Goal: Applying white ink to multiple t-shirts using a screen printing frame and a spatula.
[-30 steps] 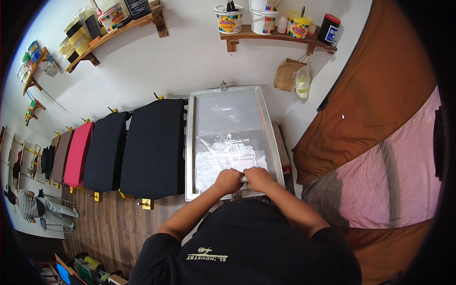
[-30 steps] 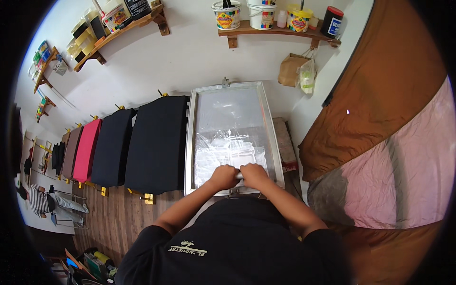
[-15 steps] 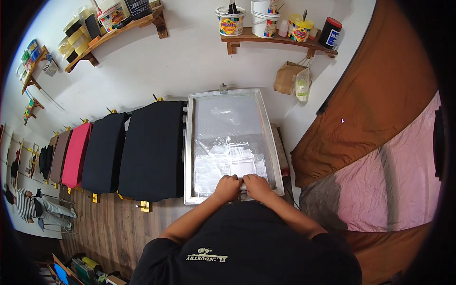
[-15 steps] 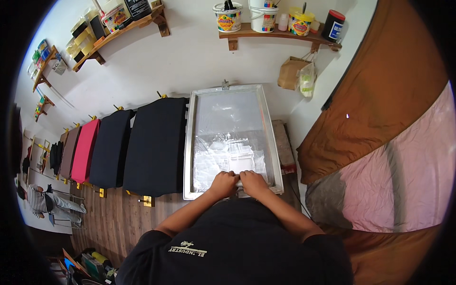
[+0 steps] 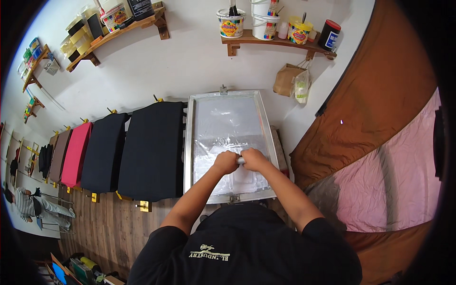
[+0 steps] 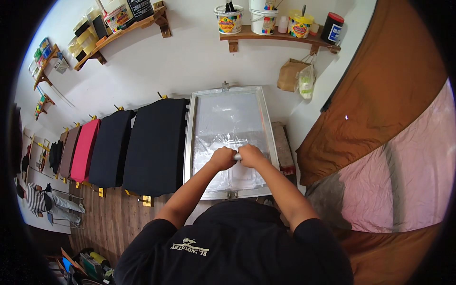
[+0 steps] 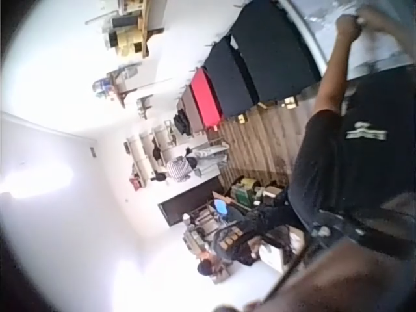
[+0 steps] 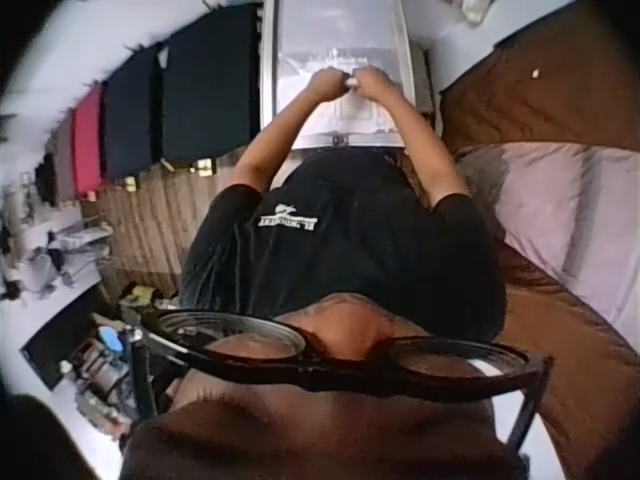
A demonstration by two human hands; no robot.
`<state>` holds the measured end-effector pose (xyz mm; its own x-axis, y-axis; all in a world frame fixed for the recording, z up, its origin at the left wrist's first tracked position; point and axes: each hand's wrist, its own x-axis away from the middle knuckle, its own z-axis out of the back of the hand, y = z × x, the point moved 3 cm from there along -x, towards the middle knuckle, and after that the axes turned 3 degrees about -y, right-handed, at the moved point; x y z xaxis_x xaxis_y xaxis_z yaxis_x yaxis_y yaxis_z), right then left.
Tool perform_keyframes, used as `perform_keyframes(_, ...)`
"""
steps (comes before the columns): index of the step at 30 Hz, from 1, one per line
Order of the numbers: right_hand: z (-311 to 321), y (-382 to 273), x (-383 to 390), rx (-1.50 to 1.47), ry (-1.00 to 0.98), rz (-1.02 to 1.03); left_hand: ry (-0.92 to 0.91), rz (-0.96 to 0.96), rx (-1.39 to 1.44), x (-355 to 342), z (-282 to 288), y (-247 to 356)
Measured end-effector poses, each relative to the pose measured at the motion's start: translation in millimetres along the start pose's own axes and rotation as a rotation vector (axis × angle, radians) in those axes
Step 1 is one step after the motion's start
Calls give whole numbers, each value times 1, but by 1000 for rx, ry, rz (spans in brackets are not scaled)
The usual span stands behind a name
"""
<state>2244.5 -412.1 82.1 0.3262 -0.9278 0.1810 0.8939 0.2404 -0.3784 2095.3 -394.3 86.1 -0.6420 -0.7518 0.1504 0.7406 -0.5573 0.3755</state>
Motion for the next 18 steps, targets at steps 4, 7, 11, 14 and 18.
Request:
perform_keyframes(4,-2,-1,2,1,-29,12,-29,-43,-31,-2,-2,-3)
perform_keyframes(7,-4,-4,10,-8,-27,18,-65,-49,-13,4,-3,-2)
perform_keyframes(11,-13,-12,33,-18,-93,55,-60,-87,10,26,-11,11)
perform_keyframes(14,-21,-24,57,-35,-112,28,-72,-113,-1,49,-18,26)
perform_keyframes(18,-26,-32,80,-55,-175,6,-141,-122,23,70,-18,40)
